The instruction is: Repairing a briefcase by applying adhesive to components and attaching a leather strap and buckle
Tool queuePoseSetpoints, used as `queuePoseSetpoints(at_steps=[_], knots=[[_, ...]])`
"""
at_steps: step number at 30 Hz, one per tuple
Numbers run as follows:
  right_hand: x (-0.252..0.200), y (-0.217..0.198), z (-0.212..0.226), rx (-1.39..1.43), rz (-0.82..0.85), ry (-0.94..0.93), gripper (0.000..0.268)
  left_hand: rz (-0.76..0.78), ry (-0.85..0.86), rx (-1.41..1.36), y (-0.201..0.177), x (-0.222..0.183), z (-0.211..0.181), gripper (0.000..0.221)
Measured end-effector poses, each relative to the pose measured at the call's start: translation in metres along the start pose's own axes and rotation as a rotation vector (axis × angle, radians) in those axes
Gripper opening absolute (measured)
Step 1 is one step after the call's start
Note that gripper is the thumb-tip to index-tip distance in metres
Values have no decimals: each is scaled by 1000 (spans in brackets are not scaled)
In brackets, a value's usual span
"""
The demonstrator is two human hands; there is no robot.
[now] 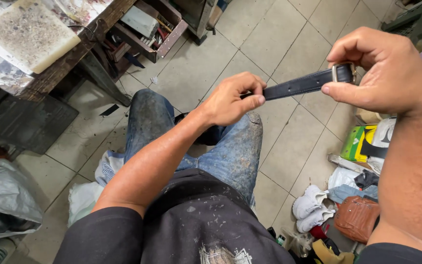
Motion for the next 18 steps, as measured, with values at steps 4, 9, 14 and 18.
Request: queuePoseSetpoints(at_steps=[4, 9, 14, 18], knots=[[5, 0, -3, -15, -13, 31, 43, 14, 18, 14, 5, -5, 0, 17], [10, 3, -11, -9, -18, 13, 44, -24, -32, -139, -4, -4, 19, 40], [14, 13, -49, -10, -60, -90, 45, 92, -121, -255, -22, 12, 53, 14], [-2, 33, -125, -35, -45, -104, 58, 179, -91, -271, -30, 16, 58, 14]])
Point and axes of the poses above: each hand's wrist, its own x-axis towards the middle knuckle, its own y-axis out of the palm, z = x × y, the point moved 6 cm from there along x, towards the middle knuckle, and after that the axes turned 5 degrees about -x, right-handed, at the moved point
